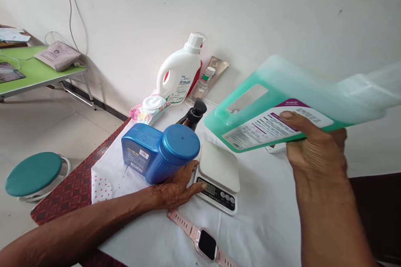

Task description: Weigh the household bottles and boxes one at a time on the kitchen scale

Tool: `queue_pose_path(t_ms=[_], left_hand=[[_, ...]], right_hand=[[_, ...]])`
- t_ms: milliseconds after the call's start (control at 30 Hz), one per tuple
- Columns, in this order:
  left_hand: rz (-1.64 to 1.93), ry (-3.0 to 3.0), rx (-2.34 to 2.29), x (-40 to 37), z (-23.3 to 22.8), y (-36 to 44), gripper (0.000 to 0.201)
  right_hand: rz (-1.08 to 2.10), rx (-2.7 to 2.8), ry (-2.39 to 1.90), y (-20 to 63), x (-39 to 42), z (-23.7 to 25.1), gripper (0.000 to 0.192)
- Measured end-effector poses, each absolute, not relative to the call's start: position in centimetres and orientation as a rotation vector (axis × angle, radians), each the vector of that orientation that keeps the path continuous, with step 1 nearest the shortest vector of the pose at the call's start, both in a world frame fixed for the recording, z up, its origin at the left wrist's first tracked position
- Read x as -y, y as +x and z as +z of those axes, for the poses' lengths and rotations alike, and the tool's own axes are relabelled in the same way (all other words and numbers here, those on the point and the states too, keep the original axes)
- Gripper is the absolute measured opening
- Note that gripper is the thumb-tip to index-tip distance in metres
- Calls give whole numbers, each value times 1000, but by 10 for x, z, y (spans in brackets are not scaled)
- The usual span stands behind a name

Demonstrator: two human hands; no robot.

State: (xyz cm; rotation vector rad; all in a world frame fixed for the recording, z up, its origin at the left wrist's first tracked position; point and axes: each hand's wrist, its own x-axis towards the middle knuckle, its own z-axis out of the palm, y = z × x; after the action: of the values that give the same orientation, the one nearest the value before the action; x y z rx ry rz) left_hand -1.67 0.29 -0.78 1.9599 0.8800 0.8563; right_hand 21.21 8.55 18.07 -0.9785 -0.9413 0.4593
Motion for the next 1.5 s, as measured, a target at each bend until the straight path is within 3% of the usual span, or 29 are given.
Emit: queue_pose_path(t_ms=[300, 633, 767, 967, 1100, 1267, 1367, 1500], left_hand=[[901, 2004, -837, -4, -4, -17, 49], [884, 2001, -845, -3, -5, -18, 49], [890, 1996, -853, -3, -4, -17, 49], [904, 1999, -864, -3, -1, -17, 46], [918, 1997, -846, -2, 1, -18, 45], [898, 2011, -831, -3, 1, -18, 45], [904, 2010, -820, -3, -2, -17, 43], [916, 2009, -821, -4, -5, -17, 42]], right_hand=[[599, 807, -1142, 218, -17, 172, 42], [579, 945, -1157, 223, -10, 156, 54], [607, 978, -1187, 228, -6, 154, 48], [665, 997, -1033, 229, 8, 149, 62], [706, 824, -1080, 250, 23, 118, 62], [611, 507, -1462, 275, 36, 37, 67], [526, 640, -1549, 274, 42, 2, 64], [522, 852, -1556, 268, 45, -5, 62]])
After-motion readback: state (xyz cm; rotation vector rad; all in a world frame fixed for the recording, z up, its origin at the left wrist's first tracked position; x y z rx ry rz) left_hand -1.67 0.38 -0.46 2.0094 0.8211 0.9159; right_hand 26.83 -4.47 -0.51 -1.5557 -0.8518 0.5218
